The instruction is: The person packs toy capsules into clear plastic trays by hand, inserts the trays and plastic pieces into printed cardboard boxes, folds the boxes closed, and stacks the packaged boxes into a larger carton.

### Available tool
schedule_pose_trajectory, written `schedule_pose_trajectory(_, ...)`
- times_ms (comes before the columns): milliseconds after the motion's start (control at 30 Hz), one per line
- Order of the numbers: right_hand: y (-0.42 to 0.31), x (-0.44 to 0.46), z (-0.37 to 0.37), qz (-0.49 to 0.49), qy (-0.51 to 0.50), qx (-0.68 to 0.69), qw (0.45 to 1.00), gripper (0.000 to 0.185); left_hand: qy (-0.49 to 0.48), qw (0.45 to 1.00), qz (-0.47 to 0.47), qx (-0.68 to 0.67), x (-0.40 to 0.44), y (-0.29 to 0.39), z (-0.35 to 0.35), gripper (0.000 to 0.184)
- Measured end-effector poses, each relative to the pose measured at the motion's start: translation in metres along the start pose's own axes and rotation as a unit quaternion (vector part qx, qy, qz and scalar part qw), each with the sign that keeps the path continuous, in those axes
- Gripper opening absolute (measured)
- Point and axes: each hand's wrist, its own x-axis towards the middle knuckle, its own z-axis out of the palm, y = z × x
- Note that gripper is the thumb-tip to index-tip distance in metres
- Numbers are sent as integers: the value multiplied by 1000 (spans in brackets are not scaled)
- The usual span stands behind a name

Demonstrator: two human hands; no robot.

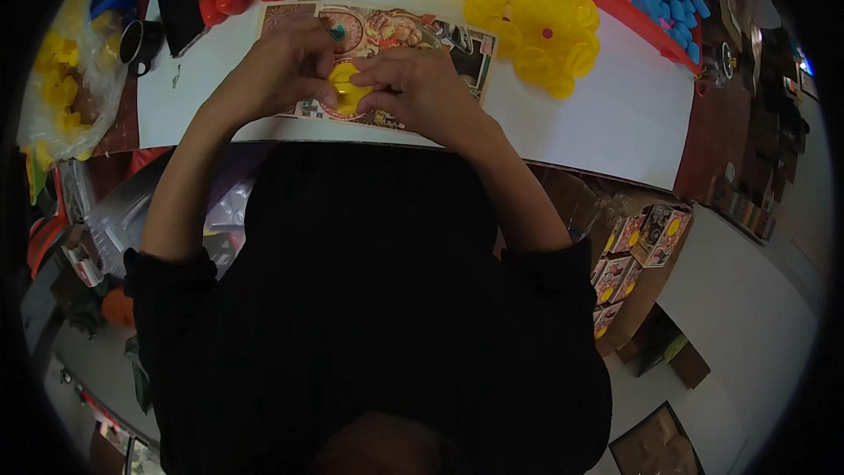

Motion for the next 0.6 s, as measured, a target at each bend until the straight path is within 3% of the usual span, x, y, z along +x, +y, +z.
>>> schedule_pose_trajectory(33, 0, 6, -4, -65, -5, -38, 997, 23, 4, 1000, 4, 6, 4, 0, -4, 32)
schedule_pose_trajectory(133, -10, 11, -10, -65, -47, -92, 993, 20, -66, 997, -18, 39, 27, 8, -10, 30)
schedule_pose_trajectory(200, -6, 9, 0, -82, -33, -126, 988, 21, -133, 981, -100, 99, 35, 20, -16, 29)
schedule_pose_trajectory(267, -13, 7, 9, -88, 0, -228, 970, 30, -113, 984, -94, 103, 34, 19, -14, 28)
schedule_pose_trajectory(367, -22, -10, 19, -57, 90, -237, 966, 34, -130, 977, -112, 126, 26, 24, -16, 32)
schedule_pose_trajectory(400, -19, -15, 21, -61, 95, -234, 966, 34, -50, 987, -88, 124, 15, 24, -13, 40)
schedule_pose_trajectory(433, -11, -21, 20, -4, 120, -100, 988, 31, 28, 990, -63, 122, 4, 23, -10, 47)
schedule_pose_trajectory(467, -3, -27, 22, 53, 139, 39, 988, 28, 26, 989, -66, 130, -7, 17, -4, 47)
schedule_pose_trajectory(500, 3, -27, 24, 35, 209, 256, 943, 22, 202, 976, -48, 66, -17, 7, 2, 53)
schedule_pose_trajectory(533, 8, -23, 20, 23, 214, 264, 940, 22, 370, 929, -22, 3, -26, -6, 6, 58)
schedule_pose_trajectory(567, 10, -20, 15, 24, 282, 368, 885, 21, 428, 902, -61, -17, -33, -25, 9, 60)
schedule_pose_trajectory(600, 10, -22, 12, 29, 343, 462, 817, 21, 424, 904, -54, -13, -40, -31, 9, 60)
